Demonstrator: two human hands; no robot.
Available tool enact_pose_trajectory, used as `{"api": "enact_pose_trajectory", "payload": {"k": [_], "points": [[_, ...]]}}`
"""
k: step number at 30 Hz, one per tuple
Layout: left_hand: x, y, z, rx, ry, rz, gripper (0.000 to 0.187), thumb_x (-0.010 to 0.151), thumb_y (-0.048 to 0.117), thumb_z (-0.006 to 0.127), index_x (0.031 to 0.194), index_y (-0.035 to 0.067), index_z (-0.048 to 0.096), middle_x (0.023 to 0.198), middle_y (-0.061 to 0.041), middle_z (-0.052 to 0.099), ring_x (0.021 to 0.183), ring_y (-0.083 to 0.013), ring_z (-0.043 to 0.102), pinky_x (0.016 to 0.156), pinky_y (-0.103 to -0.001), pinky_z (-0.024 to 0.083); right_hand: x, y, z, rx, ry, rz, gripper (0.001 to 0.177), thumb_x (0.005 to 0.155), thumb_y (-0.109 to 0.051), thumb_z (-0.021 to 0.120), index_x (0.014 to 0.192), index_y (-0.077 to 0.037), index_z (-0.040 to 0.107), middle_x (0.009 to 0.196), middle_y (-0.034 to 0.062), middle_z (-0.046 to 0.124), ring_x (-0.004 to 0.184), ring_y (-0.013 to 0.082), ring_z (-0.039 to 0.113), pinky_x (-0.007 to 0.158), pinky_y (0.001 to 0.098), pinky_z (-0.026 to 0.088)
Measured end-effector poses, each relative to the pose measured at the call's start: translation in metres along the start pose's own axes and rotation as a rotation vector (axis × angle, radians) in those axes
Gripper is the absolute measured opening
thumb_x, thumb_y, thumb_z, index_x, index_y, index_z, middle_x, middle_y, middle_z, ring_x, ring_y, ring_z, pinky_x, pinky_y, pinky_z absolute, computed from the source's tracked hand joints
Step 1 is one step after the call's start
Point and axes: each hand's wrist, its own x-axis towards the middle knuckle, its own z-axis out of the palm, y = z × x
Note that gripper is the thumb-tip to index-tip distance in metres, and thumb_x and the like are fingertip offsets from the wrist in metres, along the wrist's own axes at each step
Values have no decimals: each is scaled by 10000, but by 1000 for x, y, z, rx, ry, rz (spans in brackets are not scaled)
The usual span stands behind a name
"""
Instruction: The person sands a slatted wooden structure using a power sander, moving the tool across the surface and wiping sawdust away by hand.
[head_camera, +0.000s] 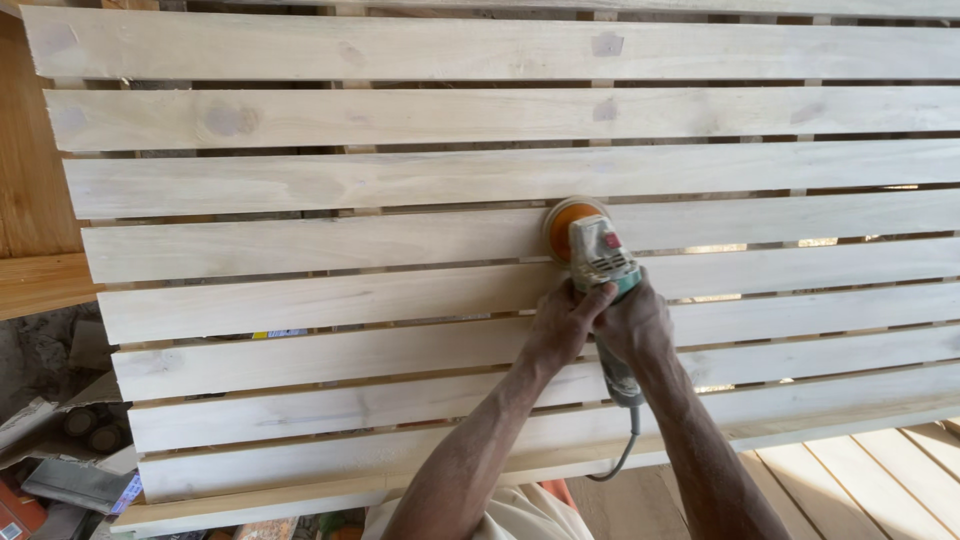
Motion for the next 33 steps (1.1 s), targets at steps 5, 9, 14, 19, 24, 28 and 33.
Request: {"api": "enact_pose_trajectory", "payload": {"k": [5,9,14,19,24,28,33], "points": [[34,-2,57,73,-107,-77,722,915,648,552,1227,2,628,1046,-183,748,913,-271,757,822,-442,653,30,61,-26,68,-11,82,442,855,-355,730,1127,-15,655,925,214,756,779,357,767,653,476,657],[39,2,70,165,-160,-121,747,920,665,544,1207,-11,676,1054,-175,755,922,-270,761,833,-448,658,28,75,-29,184,40,80,389,901,-364,693,1107,-34,675,902,189,742,743,303,752,607,438,656],[2,7,22,68,-73,-98,792,884,688,541,1332,37,597,1209,-177,707,1056,-295,722,906,-458,623,2,28,1,156,-62,44,388,922,-300,659,1145,10,594,836,180,722,564,279,705,460,411,635],[-67,7,-68,-112,109,-126,831,855,667,509,1450,90,443,1291,-206,643,1064,-309,731,861,-486,682,-49,-59,55,140,-234,32,809,923,-396,690,1421,94,283,796,160,762,545,209,723,425,331,623],[-124,-2,-137,-35,310,-53,800,936,644,396,1447,39,505,1293,-205,658,1059,-287,743,822,-439,692,-78,-118,101,91,-278,-278,572,877,-398,748,1160,35,504,779,172,727,513,233,704,383,345,573],[-137,-16,-141,-44,375,-12,815,968,657,347,1456,18,477,1287,-217,653,1103,-286,722,865,-434,667,-83,-122,110,32,-298,-389,494,885,-349,755,1107,29,527,774,164,737,520,227,696,406,351,575],[-112,-37,-88,-34,286,122,798,984,649,343,1466,22,453,1346,-180,629,1195,-256,680,928,-405,651,-70,-76,86,-34,-302,-258,528,912,-393,738,1174,-7,492,793,160,735,511,236,703,402,377,585]]}}
